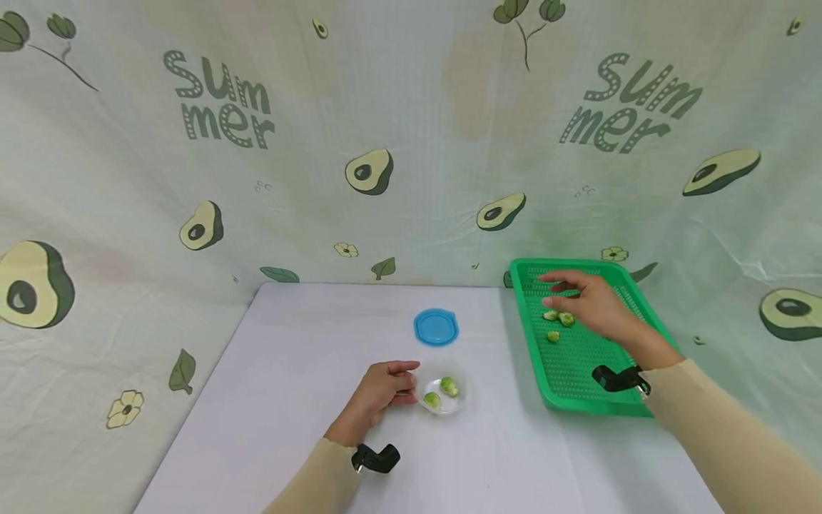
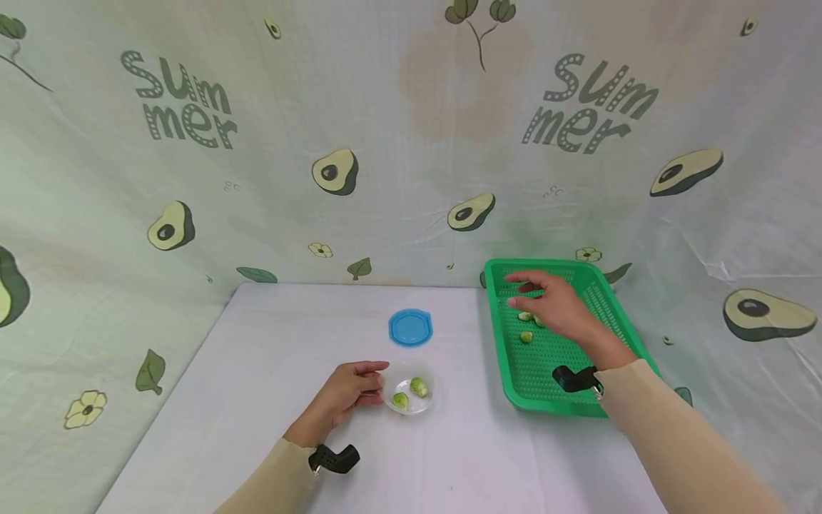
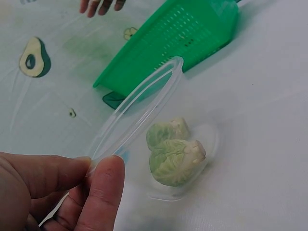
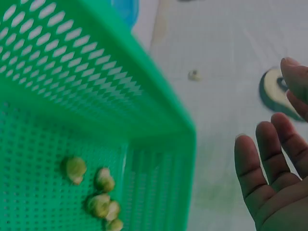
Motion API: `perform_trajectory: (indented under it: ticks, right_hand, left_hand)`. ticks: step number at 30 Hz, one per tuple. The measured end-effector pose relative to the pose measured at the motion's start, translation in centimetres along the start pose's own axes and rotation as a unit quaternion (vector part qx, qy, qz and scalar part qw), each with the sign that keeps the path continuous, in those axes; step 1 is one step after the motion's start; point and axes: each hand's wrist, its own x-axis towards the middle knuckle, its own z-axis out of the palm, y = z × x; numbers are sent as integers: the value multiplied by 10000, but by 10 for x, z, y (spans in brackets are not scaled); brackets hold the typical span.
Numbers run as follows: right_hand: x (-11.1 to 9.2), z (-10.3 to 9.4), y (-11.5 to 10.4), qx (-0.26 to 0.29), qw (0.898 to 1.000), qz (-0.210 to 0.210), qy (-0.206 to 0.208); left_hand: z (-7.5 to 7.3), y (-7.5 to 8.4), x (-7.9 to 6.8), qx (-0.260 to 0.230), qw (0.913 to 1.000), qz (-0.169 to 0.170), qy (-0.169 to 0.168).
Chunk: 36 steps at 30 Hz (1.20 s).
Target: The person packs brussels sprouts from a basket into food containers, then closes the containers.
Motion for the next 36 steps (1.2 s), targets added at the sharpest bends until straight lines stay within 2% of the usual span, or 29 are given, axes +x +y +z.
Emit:
perform_trajectory:
  ticks: [7, 18, 27, 36]
  right_hand:
    - [10, 0, 43, -123, 9992, 187, -325]
    - [18, 8, 104, 172, 9956, 530, -756]
    - [17, 7, 129, 221, 9926, 598, -1038]
    - [15, 16, 143, 119, 9896, 725, -1240]
  left_hand:
    - [0, 0, 0, 64, 10000, -22, 13]
    - [1, -1, 1, 163, 9998, -50, 85]
    - [2, 1, 1, 209, 9996, -113, 121]
    - [1, 0, 3, 210, 9995, -154, 161]
